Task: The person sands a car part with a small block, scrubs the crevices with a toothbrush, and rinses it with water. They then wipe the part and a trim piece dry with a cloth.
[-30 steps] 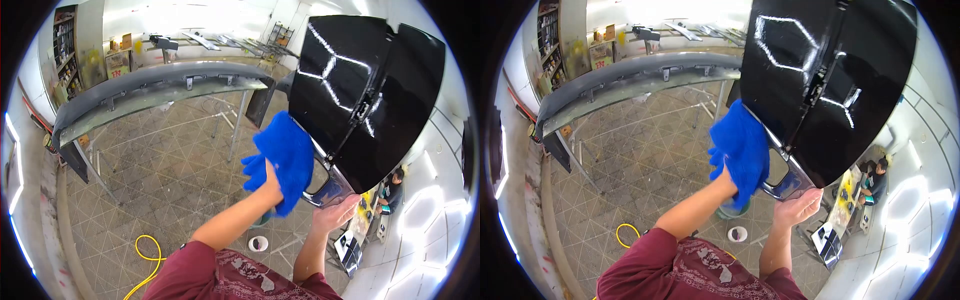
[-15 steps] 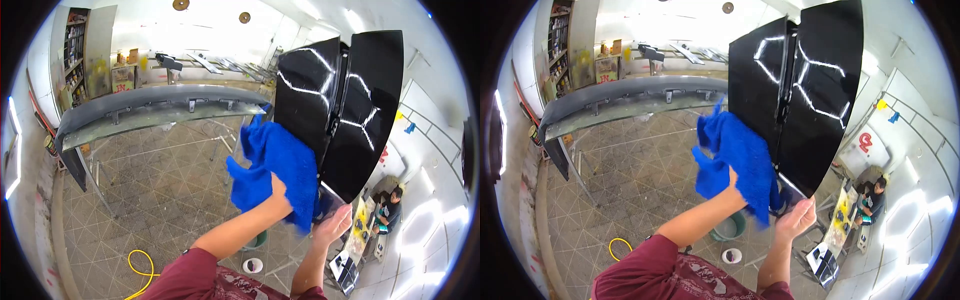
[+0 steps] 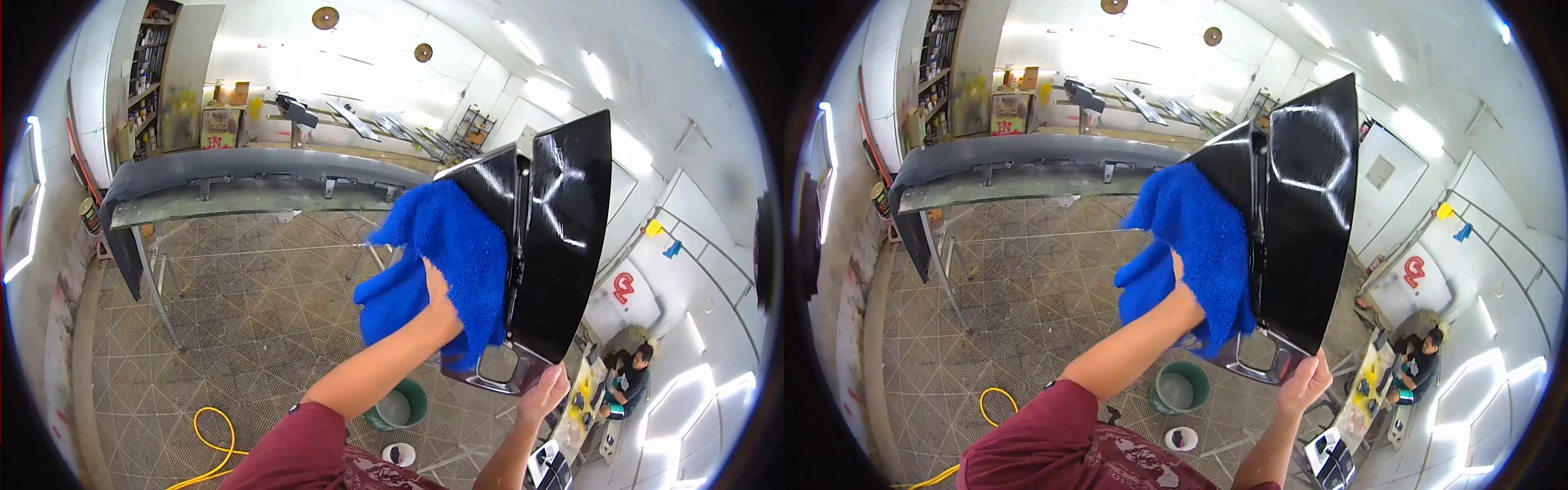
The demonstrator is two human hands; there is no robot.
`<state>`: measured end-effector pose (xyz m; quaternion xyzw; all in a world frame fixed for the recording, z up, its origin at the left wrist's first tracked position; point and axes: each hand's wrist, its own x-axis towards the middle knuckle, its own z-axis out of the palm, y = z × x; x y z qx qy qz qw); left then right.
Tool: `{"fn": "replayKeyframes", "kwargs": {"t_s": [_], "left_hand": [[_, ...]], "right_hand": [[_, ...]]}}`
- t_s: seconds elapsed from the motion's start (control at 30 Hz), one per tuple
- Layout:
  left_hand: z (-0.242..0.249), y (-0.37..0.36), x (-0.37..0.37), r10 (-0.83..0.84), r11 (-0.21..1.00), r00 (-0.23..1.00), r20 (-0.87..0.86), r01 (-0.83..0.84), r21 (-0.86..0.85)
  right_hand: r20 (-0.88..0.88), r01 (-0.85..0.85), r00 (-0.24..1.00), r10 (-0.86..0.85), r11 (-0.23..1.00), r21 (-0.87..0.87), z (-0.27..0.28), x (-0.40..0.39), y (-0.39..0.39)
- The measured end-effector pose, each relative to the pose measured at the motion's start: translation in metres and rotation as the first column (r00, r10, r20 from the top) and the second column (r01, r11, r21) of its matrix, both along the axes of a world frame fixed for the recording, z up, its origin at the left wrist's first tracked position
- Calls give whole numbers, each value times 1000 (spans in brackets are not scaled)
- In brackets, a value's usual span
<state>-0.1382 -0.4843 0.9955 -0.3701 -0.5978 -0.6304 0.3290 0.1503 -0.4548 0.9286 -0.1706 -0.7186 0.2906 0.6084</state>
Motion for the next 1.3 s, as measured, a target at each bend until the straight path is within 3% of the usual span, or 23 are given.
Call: {"fn": "replayKeyframes", "kwargs": {"t_s": [0.03,0.13,0.3,0.43,0.57,0.7,0.83,0.97,1.0,1.03,1.1,1.13,1.17,1.23,1.3], "left_hand": [[-12,6,-13,-103,994,995,1,103,-19],[-17,-6,-27,-309,949,951,12,309,-66],[52,-63,-33,-555,810,829,67,521,269],[37,-64,-42,-506,848,859,79,478,230],[14,-53,-12,-311,943,950,31,304,136],[6,-50,-19,-363,926,930,54,354,129],[-6,-64,-27,-410,905,905,112,387,178],[-35,-80,-53,-427,897,877,222,378,232],[-43,-83,-57,-413,903,878,242,360,235],[-52,-84,-58,-396,911,881,258,343,229],[-66,-84,-56,-356,929,895,270,308,205],[-70,-83,-50,-326,940,909,258,285,186],[-74,-80,-44,-305,949,919,252,269,165],[-83,-75,-29,-253,966,938,237,229,123],[-94,-75,-26,-236,971,939,250,215,108]], "right_hand": [[8,49,999,-50,991,122,3,-1,2],[31,147,986,-161,954,260,5,1,-1],[65,274,945,-319,887,371,8,12,-7],[97,192,967,-236,923,332,16,8,-31],[210,221,921,-328,884,412,36,7,-54],[230,199,896,-379,807,556,55,9,-80],[246,179,894,-374,802,571,67,19,-85],[253,251,895,-367,884,394,58,29,-82],[233,250,925,-300,943,221,47,37,-74],[239,234,928,-286,946,224,39,47,-70],[297,299,911,-284,954,-4,26,53,-64],[206,349,882,-424,881,319,25,37,-68],[219,333,885,-410,888,317,26,26,-74],[391,141,829,-399,826,545,27,14,-87],[464,144,778,-423,840,523,20,15,-93]]}}
